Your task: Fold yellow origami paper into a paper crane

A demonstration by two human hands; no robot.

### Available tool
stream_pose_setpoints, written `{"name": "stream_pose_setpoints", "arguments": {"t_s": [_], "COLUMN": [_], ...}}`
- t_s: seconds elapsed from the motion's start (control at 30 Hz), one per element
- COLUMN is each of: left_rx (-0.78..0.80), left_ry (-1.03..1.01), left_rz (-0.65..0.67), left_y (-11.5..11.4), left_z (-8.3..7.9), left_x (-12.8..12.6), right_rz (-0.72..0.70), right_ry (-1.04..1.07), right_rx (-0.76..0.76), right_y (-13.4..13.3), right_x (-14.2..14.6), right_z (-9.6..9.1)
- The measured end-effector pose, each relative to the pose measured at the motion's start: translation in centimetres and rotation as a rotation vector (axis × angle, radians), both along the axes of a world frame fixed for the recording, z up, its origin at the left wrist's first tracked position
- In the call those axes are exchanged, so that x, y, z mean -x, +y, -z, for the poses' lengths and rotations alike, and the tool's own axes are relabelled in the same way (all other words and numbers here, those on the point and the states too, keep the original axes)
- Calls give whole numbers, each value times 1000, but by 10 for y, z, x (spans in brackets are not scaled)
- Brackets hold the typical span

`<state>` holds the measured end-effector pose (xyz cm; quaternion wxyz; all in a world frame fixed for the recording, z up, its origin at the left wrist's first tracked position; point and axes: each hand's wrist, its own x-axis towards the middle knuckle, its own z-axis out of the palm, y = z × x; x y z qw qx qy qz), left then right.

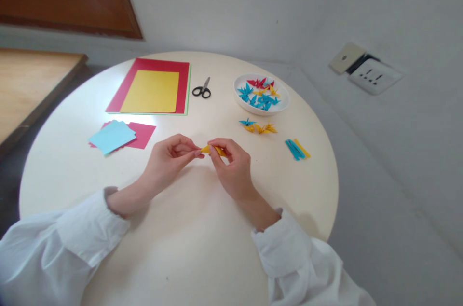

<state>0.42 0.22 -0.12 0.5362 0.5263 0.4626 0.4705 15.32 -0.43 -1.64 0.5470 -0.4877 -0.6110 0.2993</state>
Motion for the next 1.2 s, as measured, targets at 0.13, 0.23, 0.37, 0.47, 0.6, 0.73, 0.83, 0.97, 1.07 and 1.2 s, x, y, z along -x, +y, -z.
{"name": "stream_pose_setpoints", "arguments": {"t_s": [0.13,0.23,0.37,0.47,0.6,0.73,0.83,0.97,1.07,1.2], "left_rx": [-16,-32,-47,-51,-41,-22,-17,-25,-34,-44], "left_ry": [14,32,56,52,-16,-59,-25,-9,4,33], "left_rz": [-4,-12,-18,-11,22,40,23,17,15,10], "left_y": [0,0,-1,0,0,-1,0,1,1,1], "left_z": [0,0,0,1,3,2,3,5,6,7], "left_x": [0,0,1,1,0,-1,-1,-1,0,0], "right_rz": [4,2,3,4,-9,-35,-48,-51,-47,-49], "right_ry": [6,12,8,12,13,-15,-28,-40,-46,-58], "right_rx": [0,1,-4,-5,-11,-11,-19,-22,-19,-30], "right_y": [0,-1,-1,0,-1,-1,-2,-2,-2,-2], "right_x": [0,0,1,2,2,2,2,2,1,1], "right_z": [0,0,0,-1,-1,1,2,1,1,0]}}
